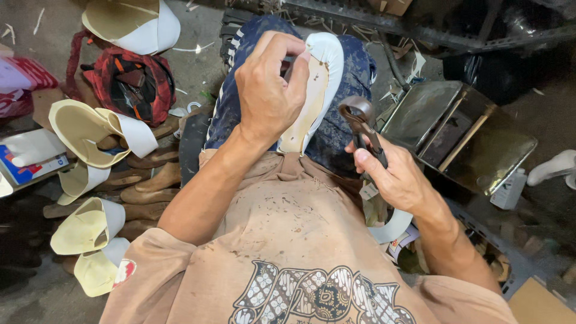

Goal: The person sits on the floor and uses a hammer and pliers to work on the sole of a white slip-on shoe. They repeatedly strike the shoe's edge with the hammer and use pliers to pull or adjust the sole material.

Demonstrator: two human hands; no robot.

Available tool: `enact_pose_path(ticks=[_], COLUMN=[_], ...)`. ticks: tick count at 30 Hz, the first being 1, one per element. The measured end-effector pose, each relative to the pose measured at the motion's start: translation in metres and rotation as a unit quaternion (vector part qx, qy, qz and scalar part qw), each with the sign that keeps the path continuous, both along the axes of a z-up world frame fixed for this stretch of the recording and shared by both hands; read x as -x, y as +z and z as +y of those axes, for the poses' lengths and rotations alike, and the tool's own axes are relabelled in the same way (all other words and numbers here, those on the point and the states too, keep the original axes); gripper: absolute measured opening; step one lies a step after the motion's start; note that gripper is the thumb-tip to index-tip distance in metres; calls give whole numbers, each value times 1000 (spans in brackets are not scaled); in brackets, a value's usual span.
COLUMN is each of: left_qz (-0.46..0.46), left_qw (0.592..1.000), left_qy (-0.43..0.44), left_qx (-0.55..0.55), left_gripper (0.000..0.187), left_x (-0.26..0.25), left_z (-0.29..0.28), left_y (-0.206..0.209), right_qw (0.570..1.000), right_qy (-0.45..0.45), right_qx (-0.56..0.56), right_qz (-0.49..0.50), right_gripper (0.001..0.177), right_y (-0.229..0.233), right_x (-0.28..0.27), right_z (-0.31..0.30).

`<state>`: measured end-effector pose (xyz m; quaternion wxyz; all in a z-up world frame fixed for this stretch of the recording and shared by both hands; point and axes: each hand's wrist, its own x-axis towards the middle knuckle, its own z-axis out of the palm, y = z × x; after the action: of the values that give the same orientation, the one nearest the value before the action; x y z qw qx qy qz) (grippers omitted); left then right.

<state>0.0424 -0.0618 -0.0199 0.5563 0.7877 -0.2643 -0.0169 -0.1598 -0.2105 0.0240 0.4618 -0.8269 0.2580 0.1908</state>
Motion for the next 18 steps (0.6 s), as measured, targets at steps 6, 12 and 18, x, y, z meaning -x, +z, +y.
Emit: enact_pose_path(ticks=[6,12,18], left_qz=[49,37,-6], left_qw=[997,994,992], left_qy=[-61,-96,-119], left_qx=[-3,45,48], left_gripper=[10,7,9], left_x=[10,20,24], left_z=[8,11,9], left_y=[23,28,27], right_qw=[967,915,954], right_qy=[131,107,39], right_qx=[-211,-353,-155], right_qz=[65,162,252], right_gripper=[44,49,34], right_y=[14,19,66], right_x=[-44,-64,-51], right_z=[-40,-70,-69])
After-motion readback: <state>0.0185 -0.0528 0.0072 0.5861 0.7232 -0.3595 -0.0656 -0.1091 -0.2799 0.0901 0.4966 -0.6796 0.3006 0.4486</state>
